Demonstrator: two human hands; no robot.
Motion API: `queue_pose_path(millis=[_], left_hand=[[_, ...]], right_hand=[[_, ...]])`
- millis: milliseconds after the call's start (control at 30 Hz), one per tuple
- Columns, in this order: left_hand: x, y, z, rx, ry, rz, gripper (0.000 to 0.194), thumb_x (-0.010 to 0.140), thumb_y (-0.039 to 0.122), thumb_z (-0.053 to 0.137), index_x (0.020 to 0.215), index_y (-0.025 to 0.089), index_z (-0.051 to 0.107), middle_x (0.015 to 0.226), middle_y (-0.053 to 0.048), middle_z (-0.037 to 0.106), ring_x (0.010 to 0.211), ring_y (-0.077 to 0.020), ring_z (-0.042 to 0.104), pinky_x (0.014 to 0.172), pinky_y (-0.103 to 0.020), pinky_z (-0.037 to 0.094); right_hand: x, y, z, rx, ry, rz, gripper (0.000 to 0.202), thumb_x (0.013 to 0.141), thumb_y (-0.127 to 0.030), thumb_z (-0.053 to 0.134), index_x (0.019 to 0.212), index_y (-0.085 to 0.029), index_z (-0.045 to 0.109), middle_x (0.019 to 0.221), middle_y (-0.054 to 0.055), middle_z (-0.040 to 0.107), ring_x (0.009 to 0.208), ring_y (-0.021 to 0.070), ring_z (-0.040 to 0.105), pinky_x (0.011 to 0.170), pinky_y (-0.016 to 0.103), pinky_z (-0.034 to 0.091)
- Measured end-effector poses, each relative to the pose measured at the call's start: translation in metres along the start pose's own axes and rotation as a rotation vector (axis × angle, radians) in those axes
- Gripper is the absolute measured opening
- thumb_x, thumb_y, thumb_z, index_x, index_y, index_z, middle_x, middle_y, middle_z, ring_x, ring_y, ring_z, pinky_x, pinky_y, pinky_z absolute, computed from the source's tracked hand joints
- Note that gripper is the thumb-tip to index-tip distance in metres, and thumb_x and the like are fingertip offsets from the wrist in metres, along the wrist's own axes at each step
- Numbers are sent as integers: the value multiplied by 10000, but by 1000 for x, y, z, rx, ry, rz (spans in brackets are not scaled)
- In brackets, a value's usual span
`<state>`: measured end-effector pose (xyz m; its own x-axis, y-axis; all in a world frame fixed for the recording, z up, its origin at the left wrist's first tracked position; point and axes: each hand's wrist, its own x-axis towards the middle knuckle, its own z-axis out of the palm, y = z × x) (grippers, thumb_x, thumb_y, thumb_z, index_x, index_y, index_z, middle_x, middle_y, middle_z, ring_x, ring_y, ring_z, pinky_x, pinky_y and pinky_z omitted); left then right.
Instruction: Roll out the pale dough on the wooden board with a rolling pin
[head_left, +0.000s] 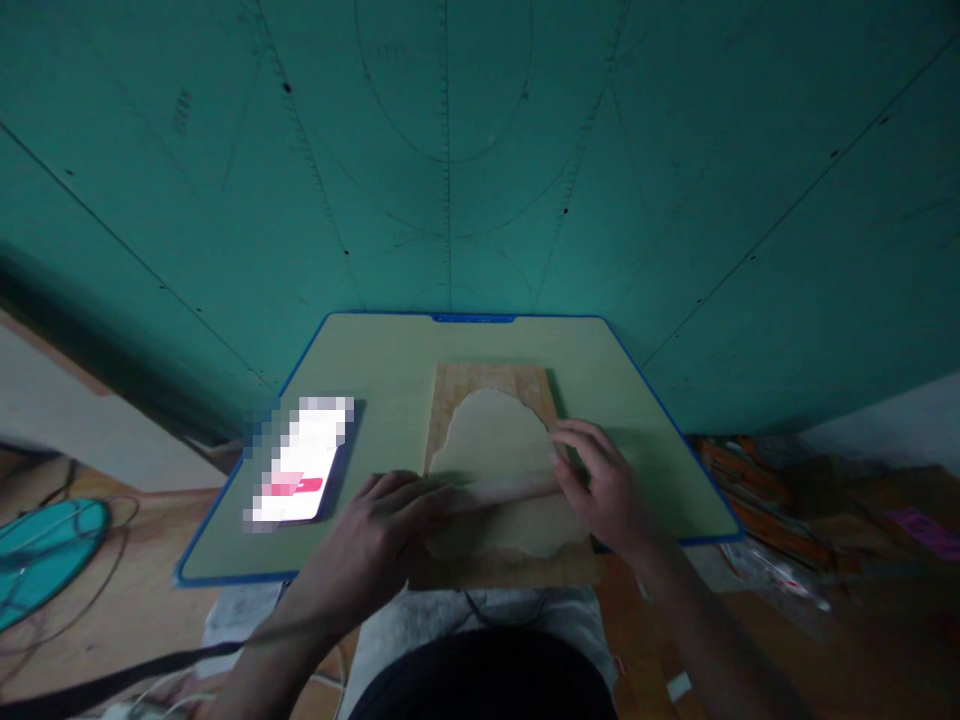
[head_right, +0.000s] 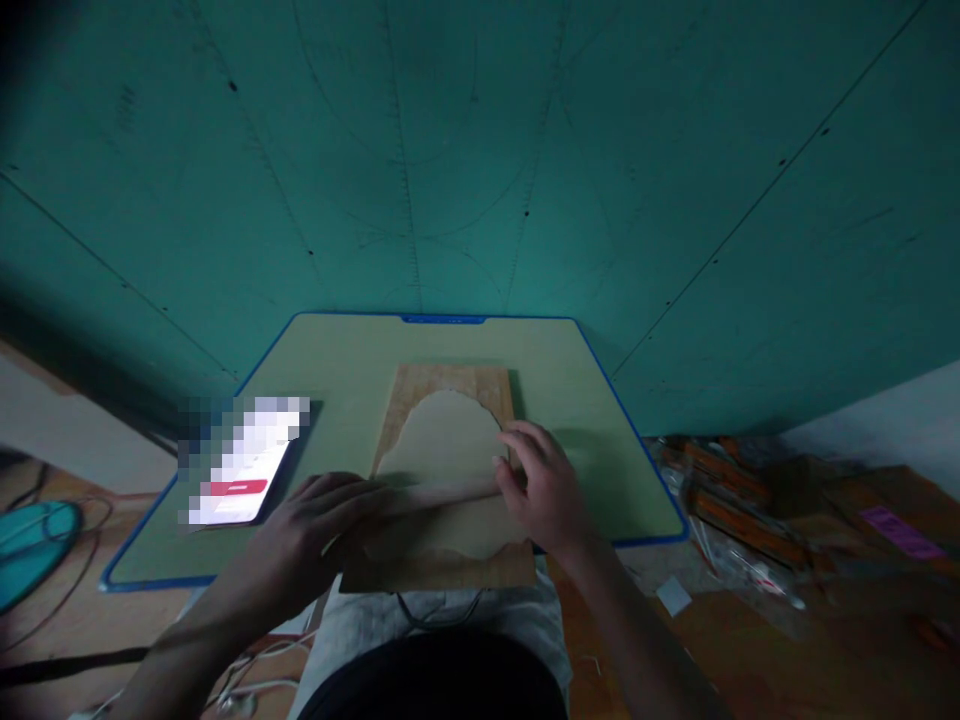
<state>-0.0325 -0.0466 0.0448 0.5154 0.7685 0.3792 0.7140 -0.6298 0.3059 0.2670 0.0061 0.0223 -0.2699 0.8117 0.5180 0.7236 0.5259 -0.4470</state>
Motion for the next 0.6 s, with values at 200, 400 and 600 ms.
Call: queue_pose_path(millis=[200, 400, 600], left_hand=[[4, -1, 26, 228, 19, -52, 463, 950, 135, 514, 1409, 154, 579, 1373, -180, 672, 1253, -341, 638, 996, -548, 531], [24, 6, 39, 297, -9, -186, 491, 998, 389, 563, 1435, 166, 552, 1434, -186, 628, 1387, -414, 520, 1107, -633, 411], [48, -18, 38, 302, -39, -187, 519, 1006, 473, 559, 1444, 193, 555, 1439, -156, 624, 1451, -419, 440, 1151, -650, 369]], right_hand=[[4, 6, 13, -75, -141, 19, 350, 1023, -313, 421, 1288, -201, 621, 1337, 156, 659, 1250, 291, 626, 1045, 485, 530], [34, 25, 24, -29, -93, 57, 329, 996, -264, 407, 1193, -183, 659, 1244, 156, 680, 1215, 281, 631, 1067, 468, 508], [70, 37, 33, -117, -155, 62, 293, 952, -204, 449, 1132, -189, 680, 1191, 135, 677, 1139, 276, 646, 1007, 441, 517]])
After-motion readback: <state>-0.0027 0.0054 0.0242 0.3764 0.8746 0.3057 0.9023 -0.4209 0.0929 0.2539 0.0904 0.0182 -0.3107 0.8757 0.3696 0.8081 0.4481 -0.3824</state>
